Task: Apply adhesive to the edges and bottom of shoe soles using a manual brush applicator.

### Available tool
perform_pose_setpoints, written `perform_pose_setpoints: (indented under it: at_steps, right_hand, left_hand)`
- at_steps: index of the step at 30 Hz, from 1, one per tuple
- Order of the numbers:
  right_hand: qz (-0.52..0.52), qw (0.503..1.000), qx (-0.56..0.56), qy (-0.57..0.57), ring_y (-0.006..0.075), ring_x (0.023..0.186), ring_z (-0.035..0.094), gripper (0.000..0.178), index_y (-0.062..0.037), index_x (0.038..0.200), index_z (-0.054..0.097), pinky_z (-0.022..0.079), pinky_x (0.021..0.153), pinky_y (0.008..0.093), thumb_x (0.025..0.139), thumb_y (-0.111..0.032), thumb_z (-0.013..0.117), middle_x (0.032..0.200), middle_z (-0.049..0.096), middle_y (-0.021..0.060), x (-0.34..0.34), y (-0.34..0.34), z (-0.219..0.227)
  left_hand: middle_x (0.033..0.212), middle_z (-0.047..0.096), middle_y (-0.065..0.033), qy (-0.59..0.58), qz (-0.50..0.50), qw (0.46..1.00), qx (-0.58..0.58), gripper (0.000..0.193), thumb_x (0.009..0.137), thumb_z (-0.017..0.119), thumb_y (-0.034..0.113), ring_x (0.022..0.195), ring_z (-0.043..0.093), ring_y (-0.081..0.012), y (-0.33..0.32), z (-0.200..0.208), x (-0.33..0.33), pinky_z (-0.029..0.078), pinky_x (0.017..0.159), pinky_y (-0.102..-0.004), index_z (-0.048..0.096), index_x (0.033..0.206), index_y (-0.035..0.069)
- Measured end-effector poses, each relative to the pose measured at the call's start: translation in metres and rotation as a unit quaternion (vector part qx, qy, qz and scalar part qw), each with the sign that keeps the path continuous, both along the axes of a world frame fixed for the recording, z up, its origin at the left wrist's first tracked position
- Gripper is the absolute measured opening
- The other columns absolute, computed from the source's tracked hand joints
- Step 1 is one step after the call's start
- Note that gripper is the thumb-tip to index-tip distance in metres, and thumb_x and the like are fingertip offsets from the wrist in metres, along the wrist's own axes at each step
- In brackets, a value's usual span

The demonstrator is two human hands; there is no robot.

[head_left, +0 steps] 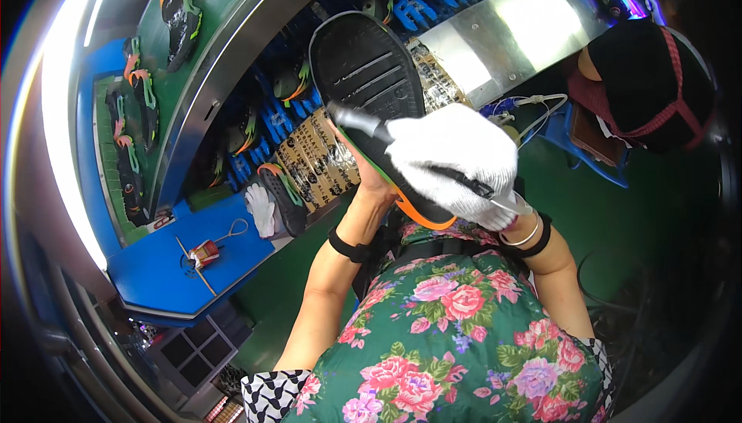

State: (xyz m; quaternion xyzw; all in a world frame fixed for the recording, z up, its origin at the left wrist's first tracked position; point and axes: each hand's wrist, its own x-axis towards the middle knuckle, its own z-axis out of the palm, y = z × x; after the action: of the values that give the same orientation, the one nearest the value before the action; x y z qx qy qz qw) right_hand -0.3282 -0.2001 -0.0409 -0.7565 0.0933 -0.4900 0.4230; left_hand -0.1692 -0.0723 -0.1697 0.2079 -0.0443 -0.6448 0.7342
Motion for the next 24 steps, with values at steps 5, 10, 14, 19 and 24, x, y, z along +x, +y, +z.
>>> perform_pose_setpoints:
  at_steps: [5,10,14,19,24]
  right_hand:
    - [0.039,0.997,-0.029,0.054,0.0295,0.096,0.072,0.033,-0.0062,0.113,0.077,0.056,0.088,0.0408,0.080,-0.004,0.077,0.110,0.077,0.0106,0.000,0.014,-0.005]
    - [0.076,0.995,0.061,0.038,0.0310,0.098,0.072,0.031,-0.0045,0.110,0.077,0.053,0.102,0.0445,0.079,-0.003,0.078,0.112,0.075,0.0134,-0.010,-0.004,-0.012]
    - [0.025,0.995,-0.061,0.075,0.0264,0.097,0.073,0.035,-0.0062,0.112,0.077,0.056,0.094,0.0404,0.078,0.001,0.077,0.111,0.076,0.0111,0.000,0.013,-0.017]
    - [0.072,0.996,0.048,0.026,0.0280,0.091,0.073,0.028,-0.0068,0.104,0.078,0.057,0.080,0.0384,0.077,-0.002,0.081,0.106,0.077,0.0105,-0.005,-0.003,-0.017]
    - [0.039,0.996,-0.045,0.066,0.0274,0.095,0.073,0.032,-0.0095,0.108,0.078,0.057,0.081,0.0370,0.077,-0.004,0.082,0.104,0.077,0.0093,-0.003,0.017,-0.025]
  left_hand:
    - [0.145,0.054,-0.0112,0.093,-0.025,0.995,-0.015,0.109,0.083,0.030,0.094,0.129,0.056,-0.0305,-0.006,0.019,0.001,0.045,0.112,-0.0479,0.038,0.153,0.012]
    - [0.150,0.049,-0.0160,0.145,0.033,0.989,-0.020,0.119,0.078,0.034,0.097,0.129,0.055,-0.0349,-0.013,0.022,0.008,0.044,0.113,-0.0508,0.035,0.156,0.007]
    - [0.117,0.065,-0.0187,-0.103,-0.066,0.992,0.011,0.121,0.067,0.043,0.103,0.109,0.065,-0.0294,-0.036,0.046,0.006,0.056,0.094,-0.0437,0.052,0.130,-0.001]
    - [0.111,0.064,-0.0189,-0.099,-0.027,0.994,-0.035,0.119,0.065,0.053,0.100,0.108,0.065,-0.0293,-0.042,0.054,0.009,0.057,0.092,-0.0421,0.052,0.126,-0.003]
    - [0.111,0.059,-0.0149,-0.034,-0.040,0.997,-0.053,0.111,0.073,0.054,0.094,0.107,0.058,-0.0292,-0.055,0.068,0.008,0.056,0.090,-0.0439,0.052,0.125,-0.004]
